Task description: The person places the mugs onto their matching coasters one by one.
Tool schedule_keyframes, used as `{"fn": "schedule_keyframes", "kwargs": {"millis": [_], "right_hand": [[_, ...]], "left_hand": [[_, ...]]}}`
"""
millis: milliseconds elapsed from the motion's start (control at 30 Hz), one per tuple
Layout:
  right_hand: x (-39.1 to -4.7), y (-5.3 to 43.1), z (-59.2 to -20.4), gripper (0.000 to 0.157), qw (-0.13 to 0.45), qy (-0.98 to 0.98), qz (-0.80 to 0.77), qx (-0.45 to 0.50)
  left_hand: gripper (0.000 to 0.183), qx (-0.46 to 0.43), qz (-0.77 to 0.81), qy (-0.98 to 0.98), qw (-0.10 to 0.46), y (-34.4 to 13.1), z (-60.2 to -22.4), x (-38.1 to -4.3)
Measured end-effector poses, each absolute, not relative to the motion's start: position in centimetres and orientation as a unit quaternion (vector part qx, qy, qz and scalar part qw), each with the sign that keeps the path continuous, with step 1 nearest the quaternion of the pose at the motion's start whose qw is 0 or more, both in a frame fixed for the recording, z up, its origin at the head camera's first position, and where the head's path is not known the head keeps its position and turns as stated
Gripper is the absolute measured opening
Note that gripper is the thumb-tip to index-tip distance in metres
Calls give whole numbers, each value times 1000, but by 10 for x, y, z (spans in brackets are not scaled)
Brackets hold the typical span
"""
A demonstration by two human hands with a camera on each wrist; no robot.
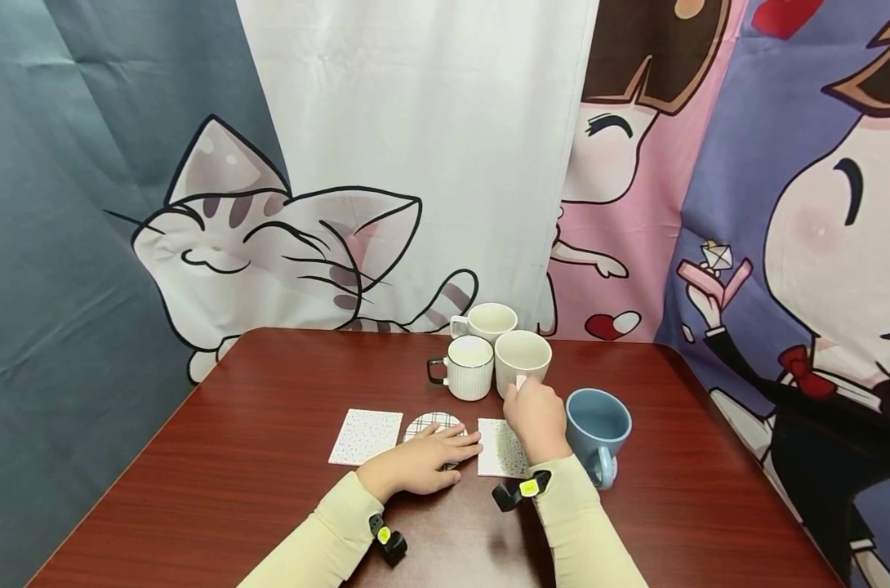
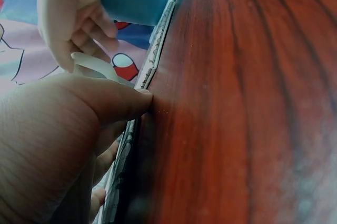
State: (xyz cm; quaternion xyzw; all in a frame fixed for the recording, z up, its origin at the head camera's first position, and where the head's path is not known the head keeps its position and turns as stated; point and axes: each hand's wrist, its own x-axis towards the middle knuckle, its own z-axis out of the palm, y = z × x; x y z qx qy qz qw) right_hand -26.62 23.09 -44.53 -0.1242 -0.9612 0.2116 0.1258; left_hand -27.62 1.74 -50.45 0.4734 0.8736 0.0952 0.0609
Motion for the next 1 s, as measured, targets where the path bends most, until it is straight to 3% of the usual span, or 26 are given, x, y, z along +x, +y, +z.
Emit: {"fn": "schedule_keyframes", "kwargs": {"millis": [267, 500, 1000], "right_hand": [[-271, 233, -467, 38, 84, -870, 459, -162], [-279, 238, -476, 56, 15, -717, 678, -160], [-286, 249, -486, 54, -31, -616, 781, -92]], "left_hand": [[54, 475, 100, 872, 60, 17, -506, -276], [54, 475, 97, 872, 69, 18, -506, -277], [54, 474, 106, 871, 74, 18, -506, -279]]}}
